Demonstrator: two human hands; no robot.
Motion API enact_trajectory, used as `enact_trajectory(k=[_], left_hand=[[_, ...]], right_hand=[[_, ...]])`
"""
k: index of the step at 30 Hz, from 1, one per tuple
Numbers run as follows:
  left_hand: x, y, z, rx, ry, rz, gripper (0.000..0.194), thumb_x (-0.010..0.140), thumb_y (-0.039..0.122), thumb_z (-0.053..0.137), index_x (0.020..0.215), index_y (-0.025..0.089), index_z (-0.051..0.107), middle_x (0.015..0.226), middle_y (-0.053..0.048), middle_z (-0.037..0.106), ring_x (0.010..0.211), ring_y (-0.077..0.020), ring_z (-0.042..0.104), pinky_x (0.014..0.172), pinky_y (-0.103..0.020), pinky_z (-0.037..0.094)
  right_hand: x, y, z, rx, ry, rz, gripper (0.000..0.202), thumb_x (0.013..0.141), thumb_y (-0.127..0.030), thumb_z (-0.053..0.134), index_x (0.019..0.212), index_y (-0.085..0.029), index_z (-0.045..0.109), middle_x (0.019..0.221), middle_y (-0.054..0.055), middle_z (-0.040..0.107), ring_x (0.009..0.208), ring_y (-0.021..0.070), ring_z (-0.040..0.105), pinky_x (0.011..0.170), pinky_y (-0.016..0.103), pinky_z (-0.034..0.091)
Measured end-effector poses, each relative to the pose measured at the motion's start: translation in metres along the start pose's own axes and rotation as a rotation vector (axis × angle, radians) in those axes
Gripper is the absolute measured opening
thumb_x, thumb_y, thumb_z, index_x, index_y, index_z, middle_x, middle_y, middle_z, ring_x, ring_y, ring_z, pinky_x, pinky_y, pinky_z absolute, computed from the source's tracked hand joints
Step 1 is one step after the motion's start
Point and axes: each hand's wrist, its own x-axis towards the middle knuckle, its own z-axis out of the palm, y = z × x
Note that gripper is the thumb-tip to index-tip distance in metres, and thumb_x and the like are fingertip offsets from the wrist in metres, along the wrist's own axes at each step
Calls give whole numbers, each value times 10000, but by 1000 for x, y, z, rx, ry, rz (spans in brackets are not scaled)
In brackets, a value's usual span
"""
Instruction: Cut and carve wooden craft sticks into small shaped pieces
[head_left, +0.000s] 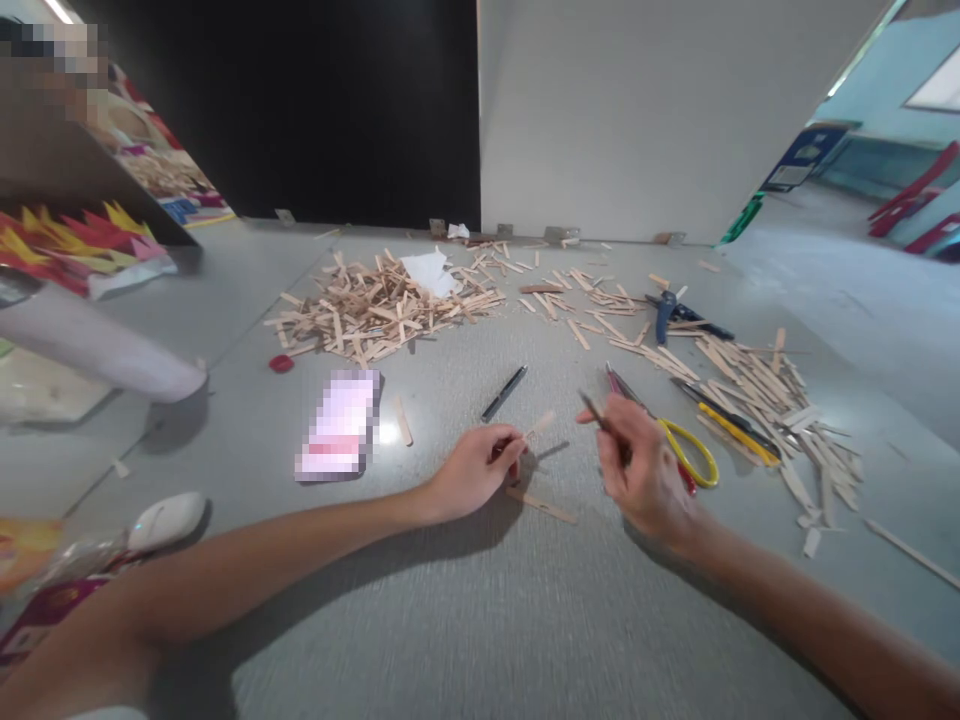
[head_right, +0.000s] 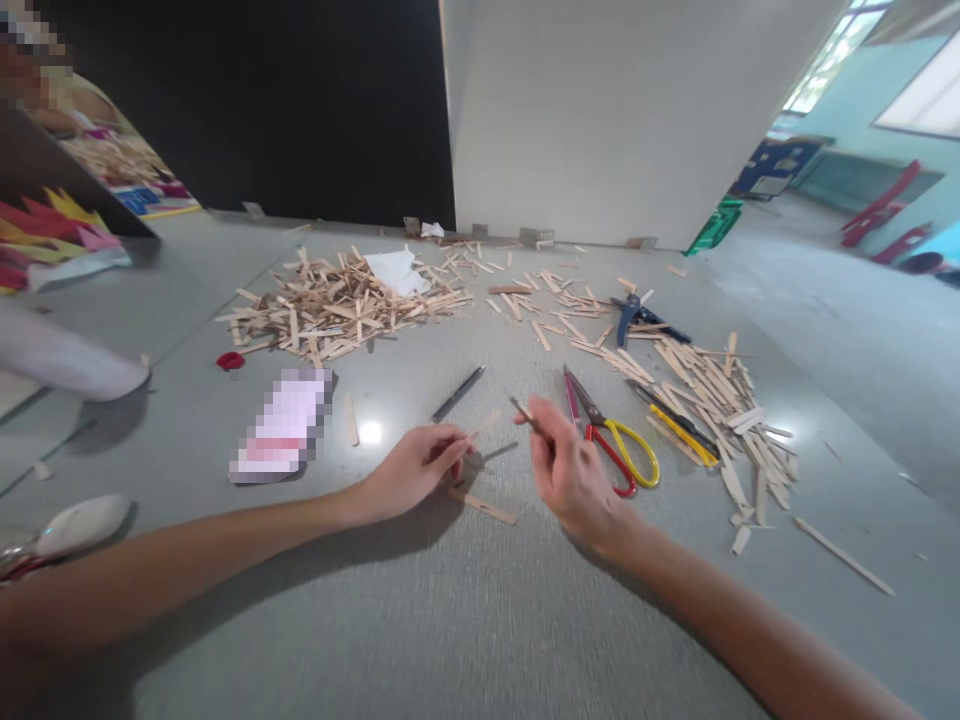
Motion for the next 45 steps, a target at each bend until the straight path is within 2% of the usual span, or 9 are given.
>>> enact_trajectory(k=[3,6,10,12,16,28,40,43,45], left_hand=[[5,2,-5,57,-20,5,386,1023,419,524,726,198,634,604,8,580,573,-155,525,590,-253,381],[7,3,-8,97,-51,-1,377,1016,327,540,676,190,631,591,5,577,562,-149,528,590,-253,366],[5,3,-7,105,-135,-19,364,1025,296,530,711,181,672,559,11,594,445,-122,504,544,-245,376],[5,2,-7,116,-152,-13,327,1013,292,553,746,177,702,579,4,616,464,-123,518,538,-237,373],[8,1,-8,151,-163,11,309,990,279,570,749,169,728,620,-25,660,567,-147,568,565,-235,378],[8,3,-10,189,-184,23,321,993,282,555,736,171,711,626,-14,643,583,-151,546,606,-256,368],[7,2,-7,116,-188,-59,316,1039,347,518,806,184,655,614,13,611,530,-135,555,581,-237,401],[6,4,-8,96,-192,-100,294,1070,364,470,949,179,663,594,38,589,440,-114,497,525,-228,391],[5,5,-7,71,-209,-135,305,1090,382,437,1100,172,659,592,50,585,410,-115,496,490,-222,390]], right_hand=[[-8,4,-6,-107,-145,-158,401,1111,-129,450,1484,-197,581,1085,135,822,907,255,820,742,333,688],[-14,10,-13,-219,-261,-296,423,1110,-96,401,1457,-140,639,981,138,819,792,243,795,669,321,662],[-18,17,-17,-257,-329,-361,437,1094,-78,430,1470,-112,649,990,157,823,781,254,781,635,329,644],[-19,18,-17,-258,-343,-373,438,1083,-62,437,1453,-118,664,991,155,824,790,260,779,638,334,640],[-19,17,-16,-273,-357,-375,443,1071,-44,420,1432,-112,668,956,147,815,763,260,762,617,340,626],[-16,13,-17,-363,-335,-436,409,1130,-75,306,1290,-60,682,906,141,807,706,233,748,584,332,597],[-17,13,-14,-352,-305,-346,399,1122,-69,310,1299,-56,667,940,146,809,754,239,779,610,326,609],[-19,15,-11,-303,-268,-288,368,1125,-87,371,1413,-62,599,888,113,791,713,234,769,597,317,611],[-21,16,-9,-247,-242,-231,471,1120,-84,395,1585,-114,460,917,95,797,720,223,773,579,290,608]])
